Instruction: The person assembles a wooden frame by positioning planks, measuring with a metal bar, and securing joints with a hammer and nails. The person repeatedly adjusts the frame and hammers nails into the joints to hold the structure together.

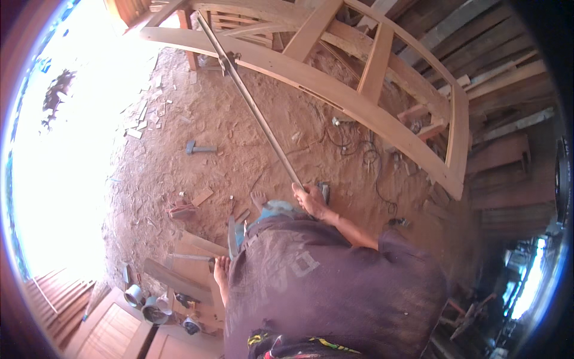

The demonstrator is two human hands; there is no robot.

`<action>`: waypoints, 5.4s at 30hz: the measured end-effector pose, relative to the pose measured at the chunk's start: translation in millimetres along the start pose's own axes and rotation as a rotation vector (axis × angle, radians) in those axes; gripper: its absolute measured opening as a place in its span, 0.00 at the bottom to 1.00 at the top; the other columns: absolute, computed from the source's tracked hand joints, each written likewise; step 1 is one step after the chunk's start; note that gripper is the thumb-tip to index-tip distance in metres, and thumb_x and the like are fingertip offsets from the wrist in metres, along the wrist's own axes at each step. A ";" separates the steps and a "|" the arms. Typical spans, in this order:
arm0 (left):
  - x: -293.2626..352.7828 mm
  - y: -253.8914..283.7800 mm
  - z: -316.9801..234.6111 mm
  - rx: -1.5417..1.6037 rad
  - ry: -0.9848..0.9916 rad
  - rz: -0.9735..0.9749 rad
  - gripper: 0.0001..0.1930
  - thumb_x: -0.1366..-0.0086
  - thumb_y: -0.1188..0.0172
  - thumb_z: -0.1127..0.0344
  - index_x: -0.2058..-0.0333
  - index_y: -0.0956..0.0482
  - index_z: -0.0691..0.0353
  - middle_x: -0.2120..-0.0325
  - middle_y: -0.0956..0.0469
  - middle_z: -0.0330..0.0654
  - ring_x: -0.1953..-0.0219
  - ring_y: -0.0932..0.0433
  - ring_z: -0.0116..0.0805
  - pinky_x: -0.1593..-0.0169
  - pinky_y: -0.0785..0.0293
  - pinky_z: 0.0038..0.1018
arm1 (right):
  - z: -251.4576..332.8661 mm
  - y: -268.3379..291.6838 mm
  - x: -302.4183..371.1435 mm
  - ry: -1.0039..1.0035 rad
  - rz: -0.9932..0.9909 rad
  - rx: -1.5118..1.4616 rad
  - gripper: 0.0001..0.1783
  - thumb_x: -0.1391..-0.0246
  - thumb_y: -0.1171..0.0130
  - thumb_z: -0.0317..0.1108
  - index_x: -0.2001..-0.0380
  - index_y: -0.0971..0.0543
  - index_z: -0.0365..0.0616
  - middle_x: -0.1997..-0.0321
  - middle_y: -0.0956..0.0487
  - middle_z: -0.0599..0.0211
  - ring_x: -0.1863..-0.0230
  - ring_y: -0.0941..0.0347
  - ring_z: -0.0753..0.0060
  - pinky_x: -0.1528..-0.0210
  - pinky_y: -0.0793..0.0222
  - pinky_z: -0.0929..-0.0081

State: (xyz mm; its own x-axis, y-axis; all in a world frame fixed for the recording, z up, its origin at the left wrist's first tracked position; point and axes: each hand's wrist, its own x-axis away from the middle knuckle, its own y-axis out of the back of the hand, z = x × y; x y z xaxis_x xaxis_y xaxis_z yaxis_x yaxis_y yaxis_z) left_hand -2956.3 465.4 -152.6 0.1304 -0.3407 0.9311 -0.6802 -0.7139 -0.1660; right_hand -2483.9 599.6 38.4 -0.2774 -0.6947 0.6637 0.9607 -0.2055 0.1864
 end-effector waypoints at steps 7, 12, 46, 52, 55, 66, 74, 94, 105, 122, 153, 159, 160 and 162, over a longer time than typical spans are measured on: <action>-46.8 -100.3 -116.9 -0.393 0.016 0.081 0.30 0.26 0.41 0.50 0.35 0.31 0.64 0.38 0.26 0.48 0.38 0.25 0.45 0.34 0.30 0.36 | 54.9 -27.6 -15.9 -0.053 -0.138 -0.139 0.25 0.33 0.41 0.58 0.75 0.27 0.50 0.81 0.34 0.85 0.82 0.41 0.89 0.80 0.47 0.81; -125.6 -199.9 -191.7 -0.516 -0.019 0.248 0.27 0.26 0.43 0.51 0.37 0.28 0.64 0.41 0.24 0.51 0.37 0.26 0.45 0.34 0.32 0.39 | 101.4 -42.3 -36.4 -0.058 -0.369 -0.179 0.25 0.36 0.38 0.57 0.73 0.23 0.46 0.78 0.28 0.77 0.76 0.34 0.81 0.72 0.38 0.73; -24.6 -868.8 -238.9 -1.992 -1.412 0.702 0.15 0.35 0.36 0.52 0.56 0.16 0.54 0.59 0.15 0.42 0.48 0.21 0.44 0.39 0.40 0.44 | 392.1 308.0 -378.5 -0.011 -0.552 -0.537 0.29 0.32 0.47 0.64 0.72 0.29 0.50 0.82 0.36 0.80 0.81 0.38 0.82 0.77 0.38 0.76; -20.6 -882.0 -231.4 -2.080 -1.398 0.711 0.15 0.35 0.35 0.50 0.60 0.16 0.53 0.62 0.15 0.41 0.51 0.20 0.43 0.39 0.39 0.43 | 369.3 327.7 -410.3 -0.089 -0.590 -0.503 0.28 0.34 0.43 0.63 0.71 0.29 0.48 0.78 0.34 0.79 0.79 0.37 0.82 0.75 0.38 0.76; -16.7 -894.9 -234.4 -2.115 -1.297 0.731 0.17 0.34 0.36 0.48 0.59 0.15 0.54 0.65 0.14 0.42 0.55 0.18 0.43 0.40 0.37 0.41 | 354.5 319.1 -411.6 -0.102 -0.551 -0.487 0.27 0.33 0.43 0.62 0.70 0.28 0.49 0.78 0.34 0.78 0.79 0.37 0.82 0.75 0.37 0.75; -80.8 -920.0 -158.6 -1.771 -0.699 1.943 0.14 0.24 0.47 0.59 0.51 0.21 0.62 0.59 0.20 0.52 0.51 0.21 0.47 0.45 0.26 0.43 | 330.6 306.4 -400.7 -0.072 -0.545 -0.230 0.34 0.30 0.56 0.66 0.73 0.26 0.47 0.86 0.35 0.73 0.81 0.35 0.76 0.62 0.31 0.68; -79.0 -923.3 -159.5 -2.121 -0.220 1.531 0.19 0.25 0.40 0.53 0.52 0.17 0.66 0.64 0.15 0.45 0.63 0.18 0.31 0.58 0.22 0.30 | 284.0 227.3 -291.4 -0.245 -0.775 0.087 0.39 0.36 0.50 0.72 0.47 0.20 0.45 0.46 0.20 0.57 0.45 0.24 0.61 0.43 0.29 0.58; -98.9 -922.6 -160.6 -2.123 -0.454 1.572 0.17 0.27 0.39 0.55 0.55 0.15 0.66 0.62 0.14 0.50 0.57 0.16 0.38 0.53 0.21 0.35 | 199.5 46.6 -135.2 -0.232 -0.767 -0.398 0.30 0.39 0.35 0.53 0.47 0.20 0.38 0.58 0.18 0.64 0.58 0.24 0.71 0.57 0.29 0.65; -31.0 -933.8 -140.9 -1.571 -0.967 1.460 0.12 0.30 0.36 0.68 0.51 0.19 0.66 0.59 0.16 0.44 0.60 0.19 0.31 0.58 0.22 0.28 | 170.5 56.5 -114.7 -0.052 -0.564 -0.725 0.32 0.27 0.54 0.60 0.42 0.22 0.43 0.53 0.18 0.69 0.52 0.22 0.78 0.50 0.28 0.78; 128.3 -1003.8 49.5 -1.915 -1.753 3.024 0.20 0.41 0.33 0.64 0.48 0.20 0.52 0.49 0.20 0.43 0.41 0.23 0.44 0.38 0.32 0.47 | 154.4 -20.3 -32.5 -0.131 -1.691 -0.666 0.20 0.28 0.45 0.46 0.48 0.17 0.41 0.52 0.14 0.64 0.53 0.18 0.70 0.50 0.23 0.72; 126.4 -987.9 94.3 -2.575 -1.114 3.019 0.13 0.52 0.34 0.66 0.65 0.15 0.55 0.64 0.17 0.48 0.54 0.18 0.51 0.46 0.29 0.47 | 106.4 -136.3 -70.7 0.282 -1.062 -1.966 0.28 0.38 0.37 0.55 0.45 0.20 0.45 0.46 0.16 0.59 0.50 0.18 0.57 0.63 0.22 0.65; 144.2 -993.1 92.6 -2.647 -1.069 3.046 0.14 0.45 0.35 0.61 0.59 0.13 0.53 0.64 0.16 0.46 0.53 0.18 0.46 0.50 0.26 0.41 | 42.2 -125.1 -73.8 -0.148 -1.003 -1.852 0.24 0.36 0.39 0.55 0.47 0.21 0.50 0.55 0.18 0.59 0.60 0.21 0.60 0.69 0.28 0.67; 149.9 -994.6 89.5 -2.583 -1.085 3.072 0.15 0.45 0.34 0.61 0.58 0.13 0.53 0.64 0.16 0.47 0.53 0.18 0.46 0.50 0.26 0.42 | 68.5 -109.8 -69.3 -0.270 -1.034 -1.736 0.22 0.34 0.39 0.55 0.55 0.20 0.47 0.64 0.18 0.65 0.66 0.23 0.68 0.71 0.28 0.73; 158.5 -1001.5 77.3 -2.447 -1.118 3.122 0.15 0.45 0.34 0.62 0.58 0.13 0.54 0.65 0.17 0.48 0.53 0.20 0.47 0.49 0.26 0.43 | 88.4 -80.9 -54.5 -0.592 -1.087 -1.269 0.24 0.37 0.36 0.56 0.54 0.21 0.45 0.63 0.20 0.67 0.65 0.24 0.71 0.68 0.27 0.73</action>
State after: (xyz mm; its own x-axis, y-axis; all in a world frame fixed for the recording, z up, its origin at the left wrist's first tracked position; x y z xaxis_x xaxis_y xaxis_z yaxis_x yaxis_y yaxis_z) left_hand -2198.6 1079.1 136.2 -0.4115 0.8391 0.3558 0.5406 -0.0896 0.8365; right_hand -2545.9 715.0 51.2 -0.4102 0.3658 0.8354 -0.3138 -0.9167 0.2473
